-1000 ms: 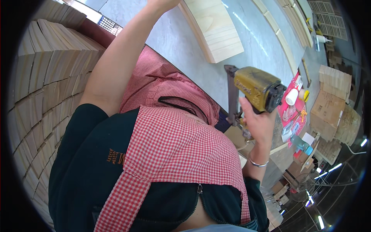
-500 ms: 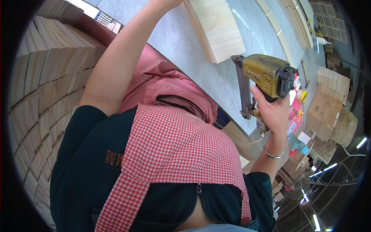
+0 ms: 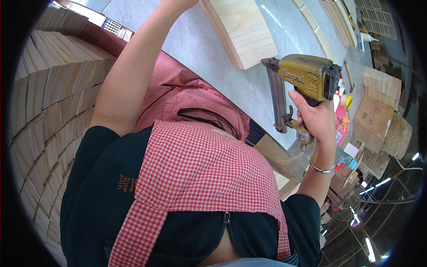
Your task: Assembling wooden boxes by gluing panels and securing them with a pneumatic nail gun.
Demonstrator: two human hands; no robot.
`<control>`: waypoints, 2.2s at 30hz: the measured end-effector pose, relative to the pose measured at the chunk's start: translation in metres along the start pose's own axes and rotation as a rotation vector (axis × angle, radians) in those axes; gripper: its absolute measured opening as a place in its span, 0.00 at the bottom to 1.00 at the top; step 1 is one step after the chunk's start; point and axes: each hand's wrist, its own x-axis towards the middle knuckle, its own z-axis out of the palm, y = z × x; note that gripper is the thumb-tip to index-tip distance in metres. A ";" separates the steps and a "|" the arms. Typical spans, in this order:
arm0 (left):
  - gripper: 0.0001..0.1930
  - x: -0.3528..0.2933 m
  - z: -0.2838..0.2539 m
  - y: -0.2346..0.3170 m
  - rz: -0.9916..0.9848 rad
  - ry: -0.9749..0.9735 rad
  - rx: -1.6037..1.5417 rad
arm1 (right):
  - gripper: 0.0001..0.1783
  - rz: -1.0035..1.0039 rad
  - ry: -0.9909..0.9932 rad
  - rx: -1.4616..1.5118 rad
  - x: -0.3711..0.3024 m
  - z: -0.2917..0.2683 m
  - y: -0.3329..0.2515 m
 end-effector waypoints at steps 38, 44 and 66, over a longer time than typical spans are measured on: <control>0.40 0.080 0.021 0.150 -0.281 -0.098 0.371 | 0.16 0.233 0.262 0.188 -0.025 -0.016 0.043; 0.39 0.075 0.022 0.145 -0.274 -0.080 0.352 | 0.16 0.293 0.214 0.164 -0.017 -0.022 0.043; 0.33 0.029 0.007 0.143 -0.343 0.105 0.341 | 0.18 0.100 0.160 0.123 -0.027 -0.002 0.009</control>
